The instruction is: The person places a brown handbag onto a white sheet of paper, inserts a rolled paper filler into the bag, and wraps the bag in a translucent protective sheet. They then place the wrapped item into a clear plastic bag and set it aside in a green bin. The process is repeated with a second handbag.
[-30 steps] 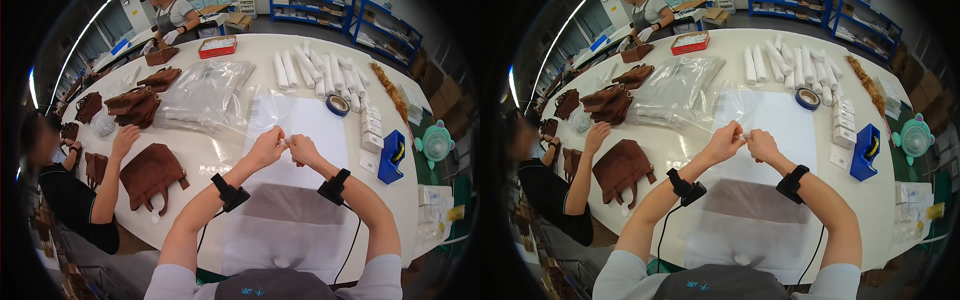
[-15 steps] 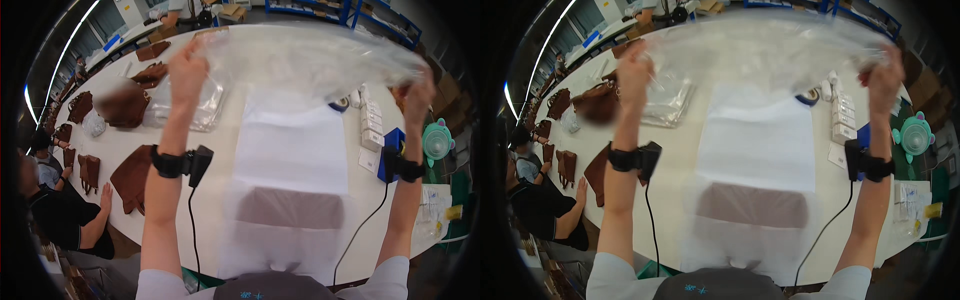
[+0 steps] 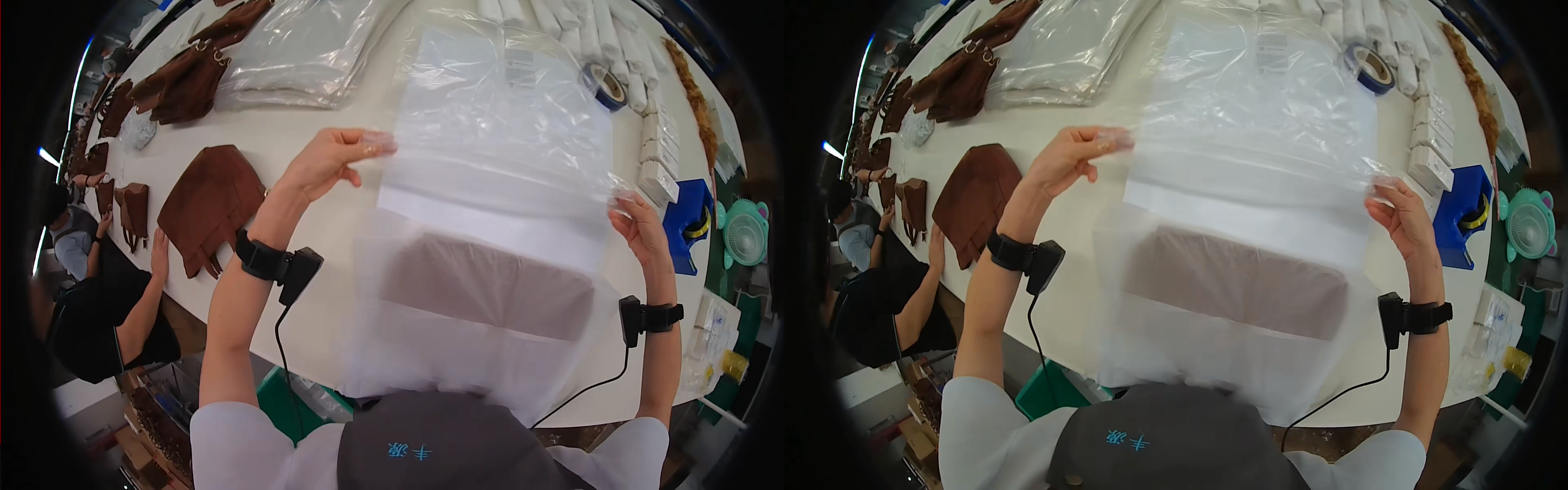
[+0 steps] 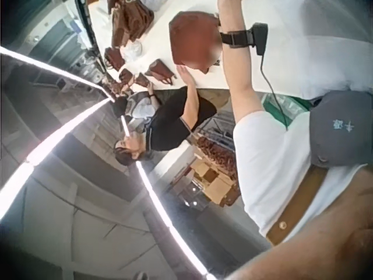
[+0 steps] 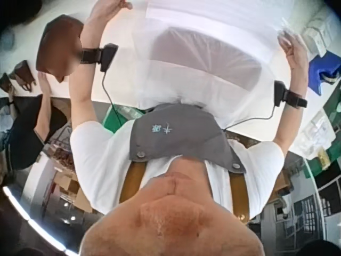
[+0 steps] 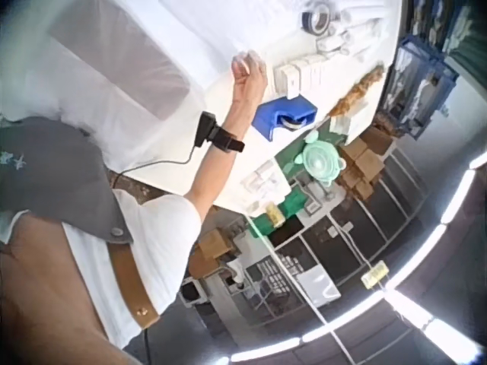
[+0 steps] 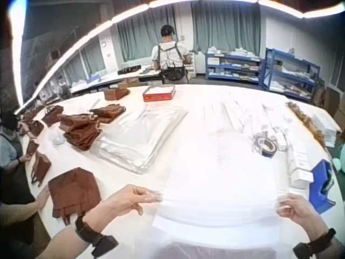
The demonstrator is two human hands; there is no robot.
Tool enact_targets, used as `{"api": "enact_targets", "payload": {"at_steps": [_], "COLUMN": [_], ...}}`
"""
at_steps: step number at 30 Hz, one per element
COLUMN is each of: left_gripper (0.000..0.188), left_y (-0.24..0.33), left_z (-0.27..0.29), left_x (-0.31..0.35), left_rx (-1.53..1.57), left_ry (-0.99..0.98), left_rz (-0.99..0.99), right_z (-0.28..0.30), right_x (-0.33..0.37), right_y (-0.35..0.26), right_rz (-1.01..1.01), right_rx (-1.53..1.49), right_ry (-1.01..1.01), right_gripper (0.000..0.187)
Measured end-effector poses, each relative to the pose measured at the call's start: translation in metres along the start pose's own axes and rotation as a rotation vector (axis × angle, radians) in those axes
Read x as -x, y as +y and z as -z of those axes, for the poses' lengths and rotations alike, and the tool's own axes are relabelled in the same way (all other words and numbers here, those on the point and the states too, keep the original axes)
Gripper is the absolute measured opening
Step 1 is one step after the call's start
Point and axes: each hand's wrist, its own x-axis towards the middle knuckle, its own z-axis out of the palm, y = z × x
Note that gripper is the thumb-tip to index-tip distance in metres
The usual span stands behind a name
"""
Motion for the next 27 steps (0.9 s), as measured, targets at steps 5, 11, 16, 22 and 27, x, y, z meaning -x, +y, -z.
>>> {"api": "enact_targets", "payload": {"at_steps": [5, 11, 16, 22, 27], "left_gripper": [0.018, 0.025, 0.055, 0.074, 0.061], "left_y": [0.008, -0.011, -0.021, -0.06, -0.044], "left_z": [-0.016, -0.041, -0.064, -0.038, -0.063], "left_x": [-0.019, -0.034, -0.037, 0.026, 0.058], "left_rx": [0.306, 0.096, -0.444, -0.806, -0.773], "left_ry": [0.138, 0.074, -0.103, 0.03, -0.179], "left_rz": [-0.199, -0.022, 0.13, 0.072, 0.204], "right_z": [0.021, 0.012, 0.019, -0.023, -0.018], "right_x": [-0.015, -0.01, 0.011, 0.044, 0.06], "right_y": [0.009, 0.019, 0.031, 0.038, 0.043], "right_rz": [0.037, 0.092, 0.198, 0.084, 0.128], "right_rx": [-0.269, 0.094, 0.496, 0.787, 0.923], "right_ry": [0.087, 0.16, 0.151, -0.13, -0.123], "right_gripper": [0.024, 0.02, 0.058, 0.066, 0.054]}}
